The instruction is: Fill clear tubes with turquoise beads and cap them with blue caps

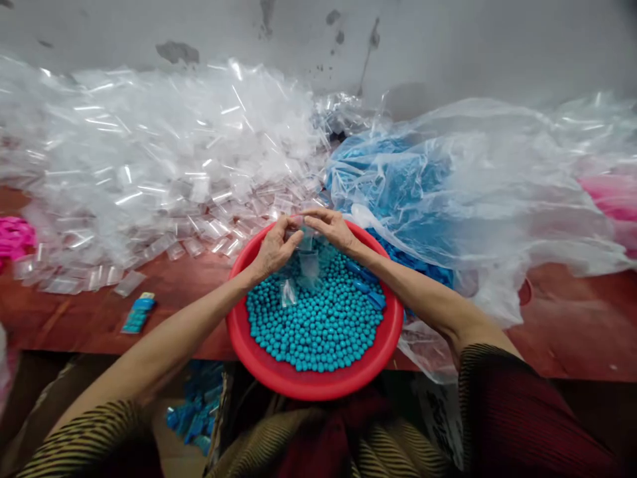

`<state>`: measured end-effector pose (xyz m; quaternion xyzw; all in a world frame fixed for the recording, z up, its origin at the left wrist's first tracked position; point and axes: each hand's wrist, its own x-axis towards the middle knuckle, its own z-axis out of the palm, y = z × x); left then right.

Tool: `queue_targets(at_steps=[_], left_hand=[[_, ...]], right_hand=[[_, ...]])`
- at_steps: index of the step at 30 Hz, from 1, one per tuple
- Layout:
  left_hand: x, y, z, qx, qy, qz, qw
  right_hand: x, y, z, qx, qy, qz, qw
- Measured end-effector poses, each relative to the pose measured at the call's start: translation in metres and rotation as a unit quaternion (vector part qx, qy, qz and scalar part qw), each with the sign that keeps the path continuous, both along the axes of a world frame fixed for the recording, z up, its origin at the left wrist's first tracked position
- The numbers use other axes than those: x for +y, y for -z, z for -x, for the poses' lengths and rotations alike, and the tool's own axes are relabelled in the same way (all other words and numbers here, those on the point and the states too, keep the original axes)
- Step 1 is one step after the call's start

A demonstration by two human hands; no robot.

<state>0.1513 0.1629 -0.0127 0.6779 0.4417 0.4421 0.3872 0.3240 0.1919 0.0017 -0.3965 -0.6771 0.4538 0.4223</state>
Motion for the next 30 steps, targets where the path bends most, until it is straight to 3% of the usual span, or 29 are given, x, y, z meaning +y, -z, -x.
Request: queue_targets(at_steps=[5,11,14,18,22,25,27,30], left_hand=[[-0.004,0.003,0.0,0.111,0.039,-0.012,0.993],[-0.009,-0.009,-0.009,0.251,-0.019,-0.079,0.965],[-0.029,-0.017,0.001,0.262,-0.043,-0.108,0.958],[-0.081,-0.023,0.027,0.327,-0.075,-0.131,0.933],[-0.119,-0.017,0.029,0.472,0.043,-0.096,0.875],[-0.118,-0.009,0.017,0.527,0.133,-0.06,0.837],[-0.109,-0.005,0.012,0.502,0.155,-0.037,0.85],[-0.098,-0.002,0.012,0.393,0.111,-0.006,0.913]], right_hand=[[-0.013,0.002,-0.005,-0.07,-0.086,0.023,0.994],[-0.01,-0.008,-0.002,-0.211,-0.066,-0.111,0.969],[-0.03,-0.016,-0.015,-0.246,-0.033,-0.162,0.955],[-0.078,-0.025,-0.04,-0.344,0.002,-0.168,0.924],[-0.113,-0.02,-0.04,-0.51,-0.043,-0.157,0.845],[-0.111,-0.011,-0.027,-0.561,-0.061,-0.165,0.809],[-0.104,-0.01,-0.023,-0.559,-0.06,-0.161,0.811],[-0.106,-0.019,-0.032,-0.522,-0.051,-0.144,0.839]])
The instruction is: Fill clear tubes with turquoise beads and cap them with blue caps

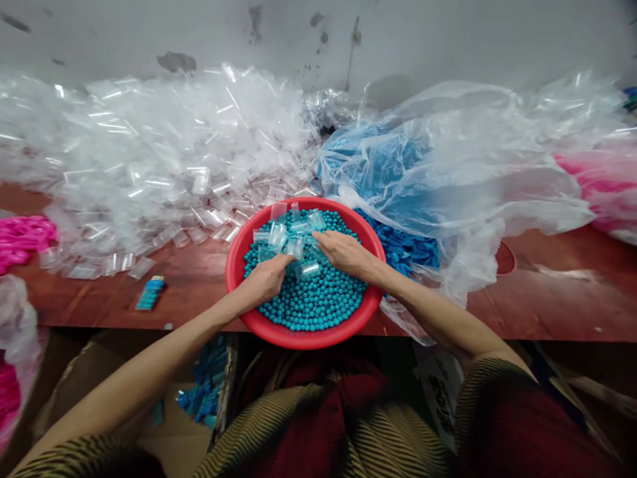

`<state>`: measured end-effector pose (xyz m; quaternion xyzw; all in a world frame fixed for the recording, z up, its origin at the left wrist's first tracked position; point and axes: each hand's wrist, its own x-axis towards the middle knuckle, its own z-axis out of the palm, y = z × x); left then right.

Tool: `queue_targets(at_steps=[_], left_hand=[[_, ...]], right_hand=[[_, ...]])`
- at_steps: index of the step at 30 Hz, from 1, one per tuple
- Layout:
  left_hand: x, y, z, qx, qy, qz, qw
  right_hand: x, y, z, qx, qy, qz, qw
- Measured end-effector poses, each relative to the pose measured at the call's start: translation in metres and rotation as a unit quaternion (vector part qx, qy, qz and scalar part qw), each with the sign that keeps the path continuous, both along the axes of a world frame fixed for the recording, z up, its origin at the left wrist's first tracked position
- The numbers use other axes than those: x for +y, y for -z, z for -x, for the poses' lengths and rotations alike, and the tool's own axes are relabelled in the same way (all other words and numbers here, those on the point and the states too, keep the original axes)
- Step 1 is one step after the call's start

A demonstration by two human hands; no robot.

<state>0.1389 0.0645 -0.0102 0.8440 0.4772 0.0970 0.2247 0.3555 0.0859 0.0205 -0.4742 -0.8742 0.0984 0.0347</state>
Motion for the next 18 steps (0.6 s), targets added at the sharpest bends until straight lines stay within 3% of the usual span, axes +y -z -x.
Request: queue_targets(at_steps=[2,4,7,10,13,18], left_hand=[[0.002,-0.001,0.003,-0.094,-0.073,0.049,0.992],[0.001,-0.003,0.006,-0.174,-0.131,0.14,0.966],[-0.001,-0.009,0.007,-0.237,-0.165,0.244,0.926],[0.0,-0.014,0.004,-0.21,-0.152,0.213,0.942],[0.001,-0.016,-0.002,-0.17,-0.127,0.169,0.963],[-0.003,-0.009,-0.015,-0.214,-0.079,0.191,0.955]], right_hand=[[-0.012,-0.008,-0.01,0.048,0.014,0.025,0.998],[-0.027,-0.013,-0.017,0.076,0.019,0.066,0.995],[-0.044,-0.011,-0.013,0.063,-0.018,0.113,0.991],[-0.047,-0.003,0.003,0.038,-0.059,0.125,0.99],[-0.042,0.006,0.017,0.079,-0.04,0.122,0.989],[-0.038,0.015,0.016,0.193,0.005,0.168,0.967]])
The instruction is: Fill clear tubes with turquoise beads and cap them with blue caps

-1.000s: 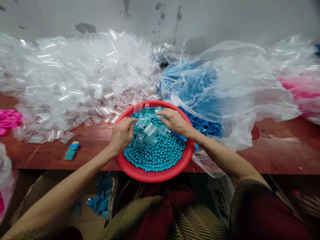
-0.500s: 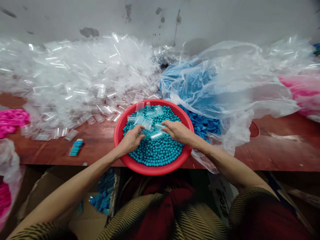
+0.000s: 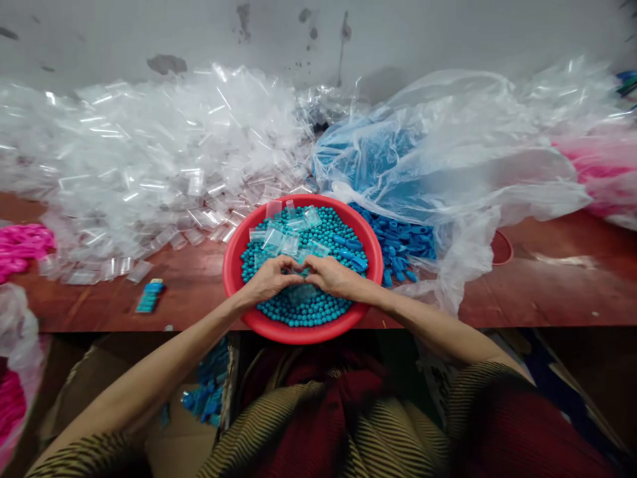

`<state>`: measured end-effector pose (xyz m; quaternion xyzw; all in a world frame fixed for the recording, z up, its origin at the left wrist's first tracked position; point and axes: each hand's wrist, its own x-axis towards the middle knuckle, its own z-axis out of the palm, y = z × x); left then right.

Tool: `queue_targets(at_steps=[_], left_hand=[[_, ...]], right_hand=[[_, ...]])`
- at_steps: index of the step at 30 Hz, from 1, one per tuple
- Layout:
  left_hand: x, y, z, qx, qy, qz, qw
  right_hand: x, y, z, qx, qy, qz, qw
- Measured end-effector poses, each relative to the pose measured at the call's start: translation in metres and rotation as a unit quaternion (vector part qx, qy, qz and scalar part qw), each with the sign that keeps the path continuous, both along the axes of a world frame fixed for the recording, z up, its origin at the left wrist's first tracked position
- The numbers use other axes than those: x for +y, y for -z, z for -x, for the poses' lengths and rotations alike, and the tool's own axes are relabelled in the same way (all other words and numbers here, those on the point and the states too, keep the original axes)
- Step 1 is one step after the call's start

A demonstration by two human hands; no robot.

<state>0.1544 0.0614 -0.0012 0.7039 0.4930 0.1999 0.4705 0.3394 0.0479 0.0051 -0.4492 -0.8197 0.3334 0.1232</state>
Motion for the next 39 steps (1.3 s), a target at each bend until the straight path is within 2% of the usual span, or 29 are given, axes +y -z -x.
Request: queue_targets(at_steps=[3,6,9,12,15,17,21,25,31,35,39], left_hand=[[-0.007,-0.004,0.003,0.017,0.03,-0.035,0.999],[-0.018,-0.019,0.01,0.063,0.037,-0.096,0.993],[-0.033,-0.031,0.008,0.142,0.114,-0.076,0.98],[-0.046,-0.027,-0.005,0.236,0.179,-0.071,0.952],[-0.05,-0.014,-0.016,0.282,0.168,-0.105,0.939],[-0.05,-0.007,-0.018,0.262,0.139,-0.1,0.95],[-0.045,-0.004,-0.015,0.2,0.089,-0.027,0.975],[-0.042,-0.005,-0.012,0.163,0.097,0.031,0.981],[-0.039,-0.01,-0.003,-0.048,0.068,0.142,0.986],[-0.039,-0.013,0.0,-0.102,0.07,0.146,0.982],[-0.044,-0.009,-0.002,-0.037,0.084,0.081,0.993]], right_hand=[[-0.001,0.0,-0.01,0.016,-0.016,0.001,1.0],[-0.002,-0.007,-0.02,0.028,0.024,-0.018,0.999],[-0.005,-0.015,-0.027,0.013,0.063,-0.024,0.998],[-0.01,-0.017,-0.028,-0.018,0.053,-0.015,0.998],[-0.015,-0.016,-0.03,-0.033,0.048,-0.009,0.998],[-0.016,-0.016,-0.033,-0.029,0.057,-0.005,0.998],[-0.016,-0.018,-0.038,-0.028,0.066,-0.001,0.997],[-0.02,-0.015,-0.039,-0.037,0.03,0.014,0.999],[-0.027,-0.009,-0.04,0.012,0.01,0.014,1.0],[-0.036,-0.015,-0.032,0.037,-0.006,0.037,0.999],[-0.037,-0.017,-0.024,0.088,0.02,0.067,0.994]])
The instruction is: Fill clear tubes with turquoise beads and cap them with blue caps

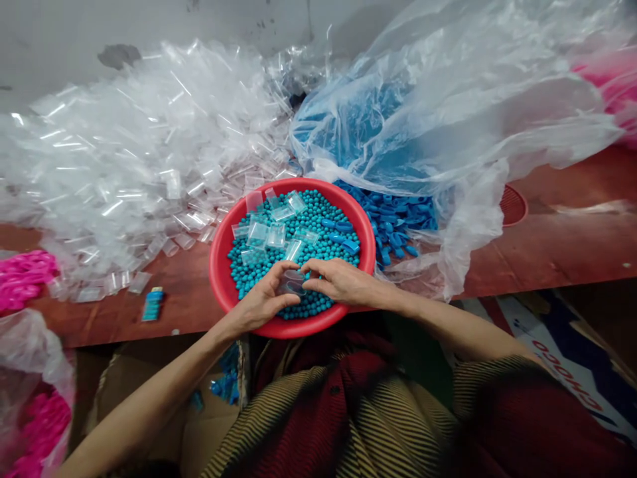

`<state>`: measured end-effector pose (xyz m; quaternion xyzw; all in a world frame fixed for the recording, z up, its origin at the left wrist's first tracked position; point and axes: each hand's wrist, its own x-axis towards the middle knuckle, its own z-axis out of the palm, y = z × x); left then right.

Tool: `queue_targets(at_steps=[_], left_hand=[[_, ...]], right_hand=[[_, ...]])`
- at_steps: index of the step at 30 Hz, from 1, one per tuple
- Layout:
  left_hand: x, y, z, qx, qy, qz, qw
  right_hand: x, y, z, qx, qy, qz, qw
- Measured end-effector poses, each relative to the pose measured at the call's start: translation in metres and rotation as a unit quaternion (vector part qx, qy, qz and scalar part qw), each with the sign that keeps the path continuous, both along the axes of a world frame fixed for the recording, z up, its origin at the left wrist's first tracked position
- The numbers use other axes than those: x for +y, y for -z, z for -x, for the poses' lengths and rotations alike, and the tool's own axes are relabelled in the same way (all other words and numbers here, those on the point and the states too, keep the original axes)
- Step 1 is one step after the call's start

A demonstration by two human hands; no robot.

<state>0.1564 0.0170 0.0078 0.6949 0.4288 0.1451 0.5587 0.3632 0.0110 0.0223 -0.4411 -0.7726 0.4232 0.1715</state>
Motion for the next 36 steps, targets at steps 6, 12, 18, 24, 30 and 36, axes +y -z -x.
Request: queue_targets(at_steps=[6,12,18,24,30,36], left_hand=[[-0.007,0.005,-0.006,0.153,0.03,-0.139,0.978],[-0.015,0.005,-0.006,0.269,0.044,-0.234,0.933],[-0.022,0.006,0.001,0.309,0.035,-0.228,0.922],[-0.019,0.005,0.009,0.312,0.037,-0.201,0.928],[-0.023,0.003,0.017,0.231,0.01,-0.259,0.938],[-0.009,0.0,-0.001,-0.021,-0.258,-0.025,0.966]], right_hand=[[0.018,0.008,0.01,-0.013,-0.043,-0.001,0.999],[0.01,0.005,0.012,-0.277,-0.042,-0.097,0.955],[0.005,-0.012,0.016,-0.376,-0.043,-0.142,0.914],[0.016,0.003,0.037,-0.281,-0.185,-0.194,0.922],[0.018,0.009,0.023,-0.252,-0.135,-0.14,0.948],[0.02,0.01,0.021,0.061,0.094,0.031,0.993]])
